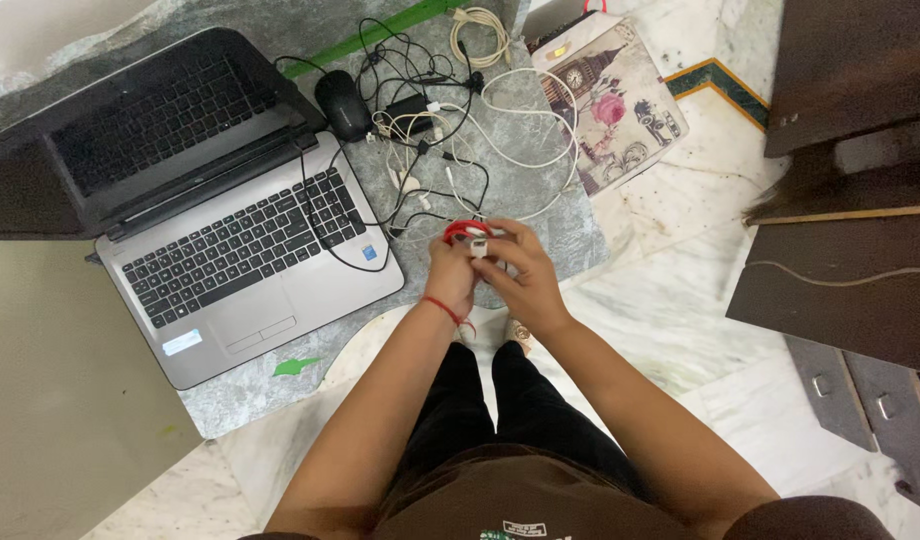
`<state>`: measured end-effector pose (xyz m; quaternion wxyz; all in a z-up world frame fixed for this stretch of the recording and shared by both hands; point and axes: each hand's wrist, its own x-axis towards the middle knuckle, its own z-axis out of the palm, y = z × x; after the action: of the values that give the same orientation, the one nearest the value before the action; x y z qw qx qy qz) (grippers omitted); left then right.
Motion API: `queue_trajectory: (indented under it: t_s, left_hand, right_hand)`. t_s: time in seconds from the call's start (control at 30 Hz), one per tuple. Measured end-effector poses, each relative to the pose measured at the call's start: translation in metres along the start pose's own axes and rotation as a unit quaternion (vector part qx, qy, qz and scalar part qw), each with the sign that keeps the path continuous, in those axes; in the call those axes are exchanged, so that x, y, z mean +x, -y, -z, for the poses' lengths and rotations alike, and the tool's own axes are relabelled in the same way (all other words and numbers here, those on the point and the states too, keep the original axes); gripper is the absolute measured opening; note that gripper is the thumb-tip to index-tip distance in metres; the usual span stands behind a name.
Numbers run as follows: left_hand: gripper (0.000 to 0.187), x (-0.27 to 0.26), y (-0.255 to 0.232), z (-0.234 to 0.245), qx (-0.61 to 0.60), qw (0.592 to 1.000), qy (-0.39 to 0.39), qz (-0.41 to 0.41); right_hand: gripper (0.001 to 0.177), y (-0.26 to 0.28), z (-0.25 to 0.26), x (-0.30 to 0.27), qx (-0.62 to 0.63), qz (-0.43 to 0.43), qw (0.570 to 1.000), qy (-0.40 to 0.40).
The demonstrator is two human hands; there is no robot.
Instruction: The person organizes a cluttered desk by coiling and bundling multiple cables, including a white power cable, a red USB cable, a black power adapter cable, and a white earphone cable. They place the coiled cables on the desk and briefly open a drawer to store a black power strip.
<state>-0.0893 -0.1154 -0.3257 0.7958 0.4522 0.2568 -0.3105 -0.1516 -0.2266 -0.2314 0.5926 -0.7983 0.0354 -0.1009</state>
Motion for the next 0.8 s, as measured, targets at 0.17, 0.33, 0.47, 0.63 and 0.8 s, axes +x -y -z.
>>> queue_trajectory:
  t_s: [0.17, 0.33, 0.47, 0.63, 0.8]
  left_hand:
    - [0.026, -0.023, -0.007, -0.013, -0.044, 0.999, 0.007, 0.02]
    - [0.024, -0.024, -0.024, -0.012, -0.084, 0.996, 0.034, -0.02]
    - [0.023, -0.023, -0.025, -0.022, 0.059, 0.995, -0.016, -0.081]
    - [0.016, -0.054, -0.014, -0.028, 0.478, 0.792, -0.008, -0.38]
    - [0.022, -0.07, -0.042, -0.015, 0.465, 0.746, 0.078, -0.47]
  right_hand:
    - [0.027, 0.008, 0.011, 0.012, -0.191, -0.018, 0.977, -0.094]
    - [0.051, 0.015, 0.028, 0.018, -0.383, 0.111, 0.916, 0.039]
    - [0.063, 0.007, 0.018, 0.018, -0.471, 0.099, 0.872, 0.084]
    - [0.04, -0.022, 0.003, 0.023, -0.488, -0.037, 0.866, 0.101]
    - [0.046, -0.035, 0.031, 0.043, 0.082, -0.4, 0.904, 0.122]
